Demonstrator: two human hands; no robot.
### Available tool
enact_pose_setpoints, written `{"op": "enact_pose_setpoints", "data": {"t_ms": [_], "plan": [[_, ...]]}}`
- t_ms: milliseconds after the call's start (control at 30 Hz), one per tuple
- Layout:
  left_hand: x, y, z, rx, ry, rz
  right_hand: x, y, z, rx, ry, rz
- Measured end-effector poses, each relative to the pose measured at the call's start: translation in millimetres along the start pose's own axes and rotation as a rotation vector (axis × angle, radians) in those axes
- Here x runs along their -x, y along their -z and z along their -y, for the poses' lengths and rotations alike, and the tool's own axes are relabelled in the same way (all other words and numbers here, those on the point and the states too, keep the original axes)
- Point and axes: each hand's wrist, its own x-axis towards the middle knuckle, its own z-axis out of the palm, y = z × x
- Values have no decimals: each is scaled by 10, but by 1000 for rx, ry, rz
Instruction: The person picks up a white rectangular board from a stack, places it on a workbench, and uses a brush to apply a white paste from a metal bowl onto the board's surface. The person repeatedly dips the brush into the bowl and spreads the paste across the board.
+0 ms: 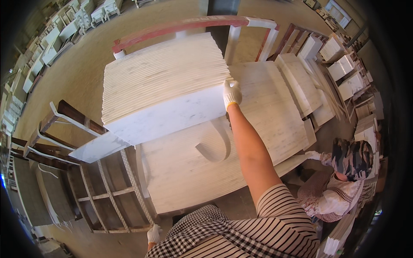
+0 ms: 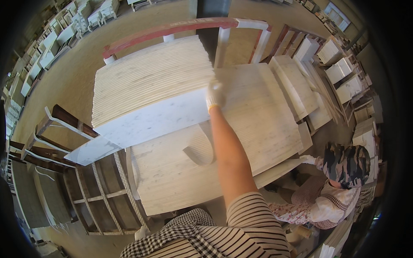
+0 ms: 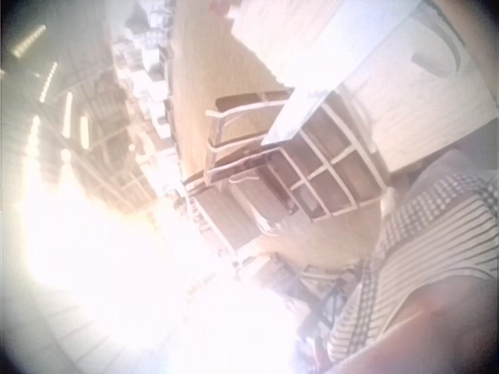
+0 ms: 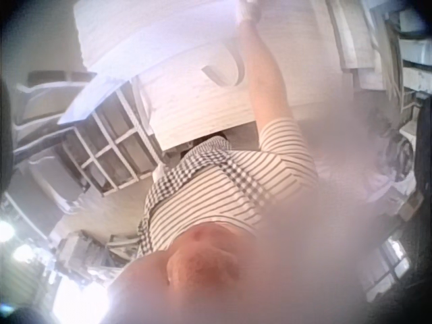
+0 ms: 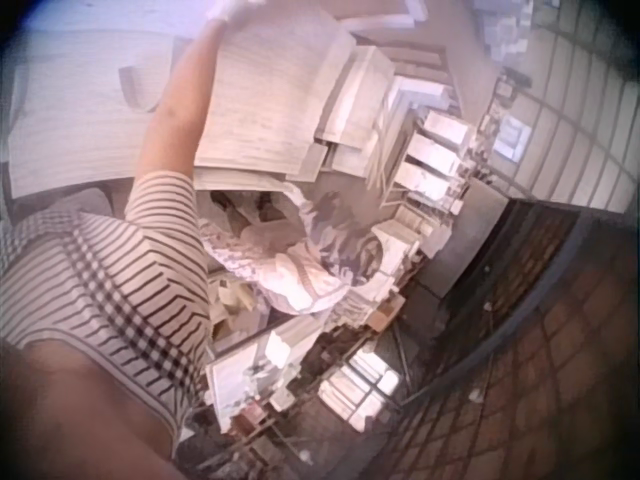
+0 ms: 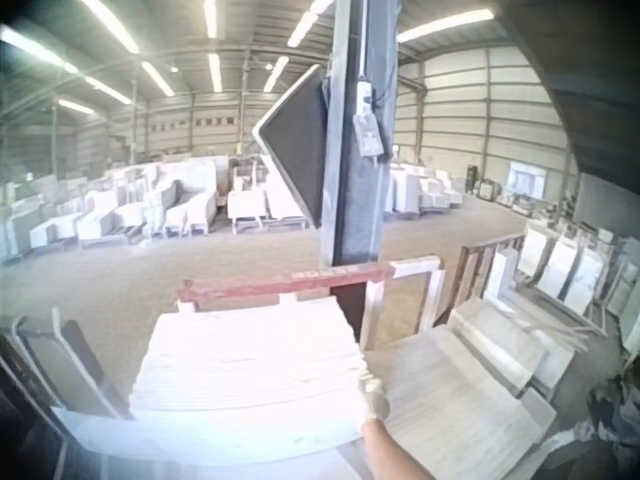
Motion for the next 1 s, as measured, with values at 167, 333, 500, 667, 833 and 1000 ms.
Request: {"op": "enact_pose_setpoints", "data": {"t_ms": [167, 333, 500, 667, 833, 1000], "plan": [[-119, 23, 211, -40, 6, 30, 2, 64, -104, -51, 24, -8], [-434, -65, -67, 236, 300, 45, 60, 150, -171, -98, 42, 30], [-290, -63, -941, 299, -248, -42, 130, 211, -274, -113, 137, 4], [-563, 6, -2020, 220, -550, -158, 102, 265, -465, -129, 183, 37], [-843, 108, -3014, -108, -676, -479, 43, 334, -644, -132, 263, 110], [-885, 155, -3776, -14, -578, -379, -27, 353, -778, -188, 278, 118]]}}
